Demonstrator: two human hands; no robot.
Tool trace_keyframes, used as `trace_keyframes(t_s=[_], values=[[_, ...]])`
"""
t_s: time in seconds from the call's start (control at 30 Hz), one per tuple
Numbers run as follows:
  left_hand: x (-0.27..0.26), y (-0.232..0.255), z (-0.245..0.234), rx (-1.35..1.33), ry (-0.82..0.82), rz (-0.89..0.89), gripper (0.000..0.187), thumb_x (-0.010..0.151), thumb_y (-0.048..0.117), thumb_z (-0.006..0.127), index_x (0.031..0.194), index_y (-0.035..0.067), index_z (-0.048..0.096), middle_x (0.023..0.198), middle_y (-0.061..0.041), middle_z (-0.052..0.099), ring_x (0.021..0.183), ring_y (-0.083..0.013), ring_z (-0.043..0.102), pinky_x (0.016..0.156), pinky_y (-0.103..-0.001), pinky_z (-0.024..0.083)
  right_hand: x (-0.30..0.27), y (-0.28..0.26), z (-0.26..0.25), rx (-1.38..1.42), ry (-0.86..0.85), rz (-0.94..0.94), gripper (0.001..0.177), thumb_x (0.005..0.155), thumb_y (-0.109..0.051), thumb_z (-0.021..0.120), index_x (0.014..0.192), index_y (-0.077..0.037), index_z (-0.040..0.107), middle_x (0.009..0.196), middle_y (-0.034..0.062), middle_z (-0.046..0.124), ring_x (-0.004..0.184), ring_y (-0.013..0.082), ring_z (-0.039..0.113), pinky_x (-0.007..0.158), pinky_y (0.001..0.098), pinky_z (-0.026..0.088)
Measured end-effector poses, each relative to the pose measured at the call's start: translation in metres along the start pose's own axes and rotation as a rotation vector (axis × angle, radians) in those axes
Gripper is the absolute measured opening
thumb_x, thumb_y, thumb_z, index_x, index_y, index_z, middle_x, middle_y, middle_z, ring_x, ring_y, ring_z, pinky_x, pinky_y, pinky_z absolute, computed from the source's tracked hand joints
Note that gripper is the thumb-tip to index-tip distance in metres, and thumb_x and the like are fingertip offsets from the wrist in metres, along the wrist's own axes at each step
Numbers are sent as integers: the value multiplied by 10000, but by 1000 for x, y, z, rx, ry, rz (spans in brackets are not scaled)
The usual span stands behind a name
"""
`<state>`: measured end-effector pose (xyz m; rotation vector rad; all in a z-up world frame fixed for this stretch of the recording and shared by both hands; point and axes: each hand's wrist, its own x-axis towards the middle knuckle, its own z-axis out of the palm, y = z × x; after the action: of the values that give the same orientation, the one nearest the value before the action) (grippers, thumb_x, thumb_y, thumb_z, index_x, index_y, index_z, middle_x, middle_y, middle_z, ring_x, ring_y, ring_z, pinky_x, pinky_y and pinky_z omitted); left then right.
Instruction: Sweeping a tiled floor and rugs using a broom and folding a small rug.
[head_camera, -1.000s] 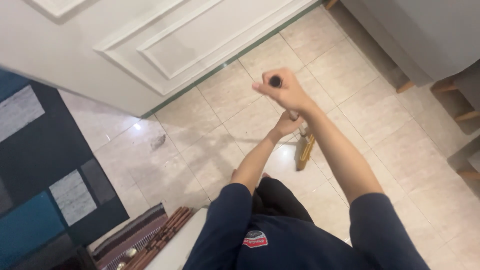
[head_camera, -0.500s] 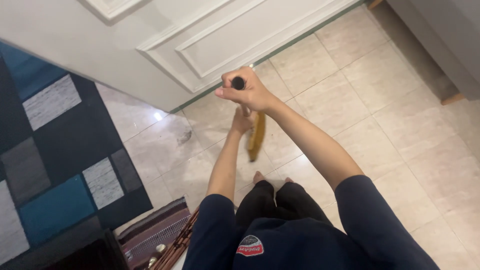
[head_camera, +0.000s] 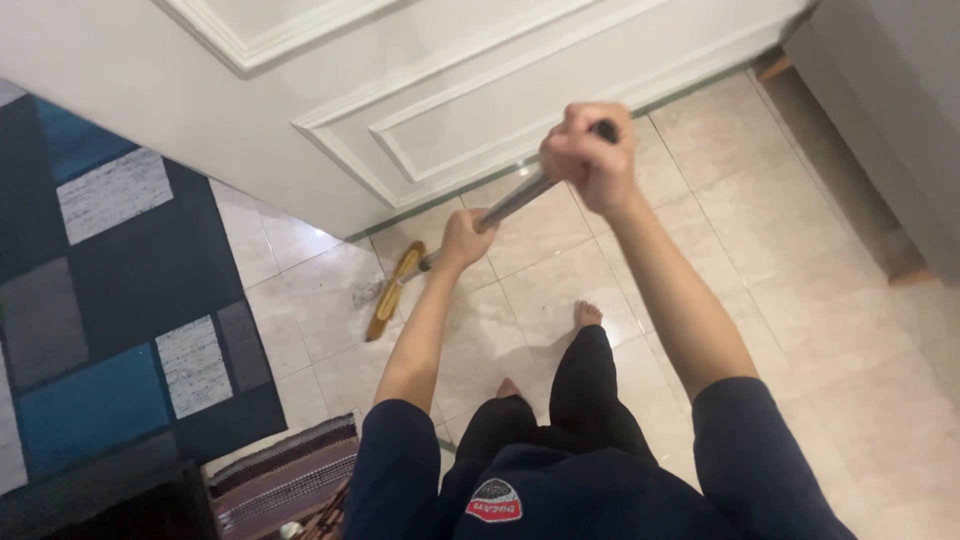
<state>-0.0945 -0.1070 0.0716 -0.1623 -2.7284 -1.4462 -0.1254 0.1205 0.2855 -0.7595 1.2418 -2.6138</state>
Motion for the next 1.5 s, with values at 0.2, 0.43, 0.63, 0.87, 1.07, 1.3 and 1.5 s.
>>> trace_keyframes(t_s=[0.2, 0.43, 0.63, 0.87, 1.07, 1.3, 1.5], values=[[77, 45, 86, -144, -5, -43, 366, 904, 274, 721, 699, 0, 589, 569, -138, 477, 547, -209, 439, 536, -408, 404, 58, -80, -38, -100, -67, 21, 409, 927, 47, 546, 649, -109, 290, 535, -4, 324, 458, 86, 253, 459, 294, 208], [158, 105, 189, -345, -102, 38, 531, 905, 351, 777, 611, -1, 508, 554, -40, 412, 556, -156, 373, 519, -384, 343, 103, -118, -103, -203, -206, 149, 424, 908, 112, 573, 621, -86, 330, 569, -14, 357, 475, 70, 318, 451, 273, 215], [223, 106, 263, -398, -12, -88, 394, 912, 277, 720, 643, 30, 573, 512, 1, 530, 510, -142, 522, 542, -386, 441, 137, -86, -161, -508, -409, 255, 444, 873, 77, 651, 599, -86, 342, 588, -49, 360, 530, 54, 347, 492, 256, 257], [259, 59, 256, -592, 258, 73, 326, 942, 225, 620, 1166, -2, 549, 1104, -153, 619, 1044, -187, 630, 837, -399, 532, 170, -14, -179, -626, -671, 334, 401, 783, 15, 651, 604, -87, 307, 571, -52, 287, 551, 66, 280, 516, 266, 238], [245, 30, 163, -174, 271, -422, 365, 954, 356, 637, 1123, 33, 637, 953, -200, 707, 966, -351, 690, 823, -465, 522, 215, 29, -134, -435, -682, 376, 396, 770, 45, 635, 598, -86, 304, 571, -48, 308, 555, 68, 284, 507, 279, 241], [192, -43, 38, -48, 443, -501, 267, 912, 303, 631, 942, 64, 747, 909, -250, 727, 936, -444, 699, 785, -506, 543, 240, 94, -61, -107, -623, 394, 398, 751, 144, 565, 588, -79, 279, 537, -22, 318, 513, 88, 281, 500, 297, 191], [145, -98, -30, 60, 523, -535, 183, 837, 222, 662, 857, 56, 736, 841, -255, 684, 865, -469, 651, 718, -509, 512, 233, 139, -28, -35, -521, 311, 381, 745, 160, 523, 588, -72, 264, 536, -8, 305, 510, 97, 279, 513, 312, 199]])
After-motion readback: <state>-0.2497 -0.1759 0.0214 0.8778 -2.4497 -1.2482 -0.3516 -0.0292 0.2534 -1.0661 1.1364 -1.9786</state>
